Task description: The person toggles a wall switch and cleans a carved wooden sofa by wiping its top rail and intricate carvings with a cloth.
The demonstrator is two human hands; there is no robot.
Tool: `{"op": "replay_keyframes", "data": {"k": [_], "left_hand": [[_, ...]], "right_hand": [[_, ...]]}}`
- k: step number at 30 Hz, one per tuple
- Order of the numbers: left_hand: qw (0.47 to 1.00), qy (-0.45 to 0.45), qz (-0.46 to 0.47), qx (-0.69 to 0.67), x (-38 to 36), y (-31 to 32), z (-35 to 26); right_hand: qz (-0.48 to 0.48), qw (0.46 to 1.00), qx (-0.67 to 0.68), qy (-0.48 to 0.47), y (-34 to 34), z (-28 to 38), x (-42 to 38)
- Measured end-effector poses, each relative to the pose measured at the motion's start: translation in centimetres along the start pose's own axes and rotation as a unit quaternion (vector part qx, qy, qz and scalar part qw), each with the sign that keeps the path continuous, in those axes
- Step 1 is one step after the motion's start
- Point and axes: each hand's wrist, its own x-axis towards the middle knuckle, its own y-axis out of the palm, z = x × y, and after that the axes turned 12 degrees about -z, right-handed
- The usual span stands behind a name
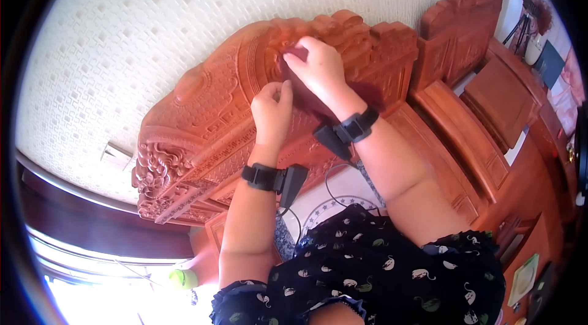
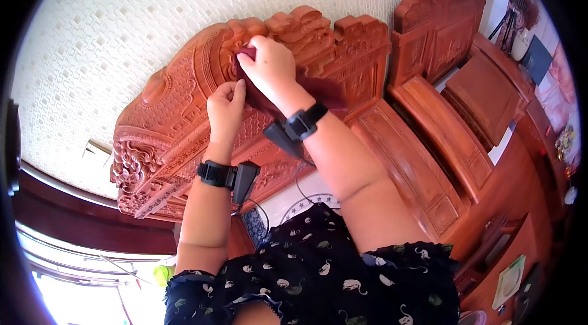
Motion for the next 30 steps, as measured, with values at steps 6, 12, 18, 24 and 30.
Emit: {"op": "replay_keyframes", "data": {"k": [6, 12, 18, 24, 30], "left_hand": [[1.0, -0.02, 0.007, 0.015, 0.9, -0.7, 1.2], [0.999, 0.038, 0.021, 0.027, 0.4, 0.7, 1.0], [0.999, -0.022, -0.008, -0.04, 1.4, 0.5, -0.6], [0.995, -0.049, 0.042, -0.077, 2.1, 0.7, -1.3], [0.986, -0.078, 0.048, -0.139, 2.2, 2.0, -1.0]], "right_hand": [[0.037, 0.997, -0.056, 0.024, 0.4, 1.0, -0.3], [0.08, 0.978, -0.083, -0.171, -0.7, 0.2, 1.5], [-0.007, 0.976, -0.03, -0.215, 0.0, 1.9, 2.5], [0.12, 0.885, -0.12, -0.433, -0.9, 3.6, 5.2], [0.183, 0.861, -0.14, -0.454, -0.6, 4.0, 6.1]]}}
